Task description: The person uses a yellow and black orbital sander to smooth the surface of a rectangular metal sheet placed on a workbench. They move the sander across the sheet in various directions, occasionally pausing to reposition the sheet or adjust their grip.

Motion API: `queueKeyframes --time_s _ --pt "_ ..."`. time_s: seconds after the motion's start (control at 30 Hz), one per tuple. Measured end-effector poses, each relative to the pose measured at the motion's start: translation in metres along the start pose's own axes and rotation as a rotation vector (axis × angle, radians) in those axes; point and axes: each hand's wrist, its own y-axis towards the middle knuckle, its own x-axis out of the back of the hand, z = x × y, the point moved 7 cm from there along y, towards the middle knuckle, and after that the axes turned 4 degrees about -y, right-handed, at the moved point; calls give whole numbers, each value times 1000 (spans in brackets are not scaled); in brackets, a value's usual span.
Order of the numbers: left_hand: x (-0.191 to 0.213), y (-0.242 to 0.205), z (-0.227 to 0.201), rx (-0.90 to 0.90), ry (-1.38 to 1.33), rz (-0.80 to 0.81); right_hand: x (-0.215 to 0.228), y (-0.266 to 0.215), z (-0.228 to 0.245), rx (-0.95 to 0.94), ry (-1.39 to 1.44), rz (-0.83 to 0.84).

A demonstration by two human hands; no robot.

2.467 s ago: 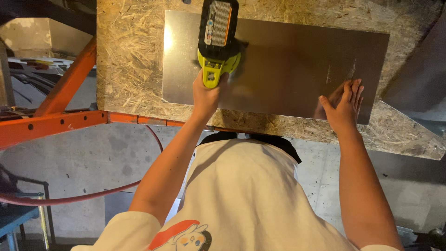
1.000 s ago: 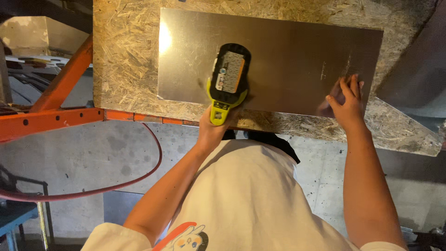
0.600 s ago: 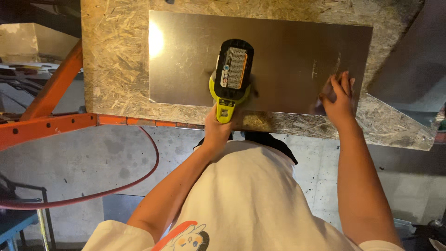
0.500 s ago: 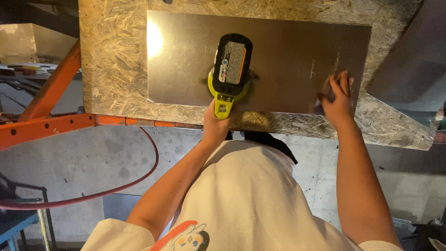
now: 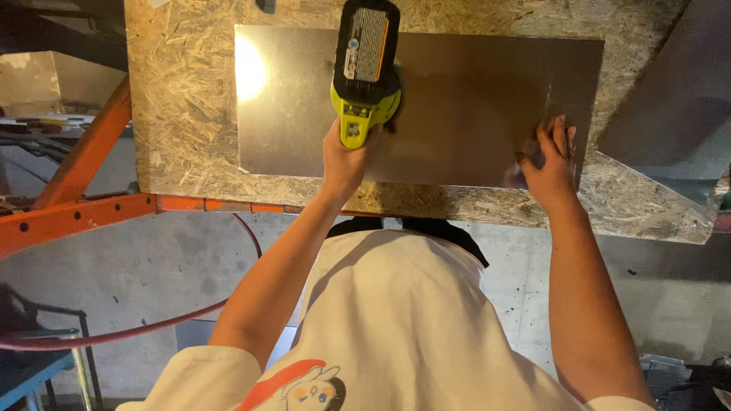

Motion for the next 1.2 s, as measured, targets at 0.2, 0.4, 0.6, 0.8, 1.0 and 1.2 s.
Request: queueKeyframes --time_s 0.2,0.4,0.6,0.8,1.0,1.2 --pt "-13 22 -6 -22 -7 15 3 -2 2 -66 5 48" --pt "-22 49 -5 -84 -4 49 2 -1 4 -5 14 16" --pt "-28 60 -10 -88 -58 31 9 -6 12 -76 19 74" --pt "-43 56 -7 -71 -75 66 8 -3 16 -20 23 46" --pt "-57 47 -3 -11 -84 87 14 -4 19 -71 -41 84" --pt "-72 49 11 -23 -58 133 14 3 15 -44 -40 28"
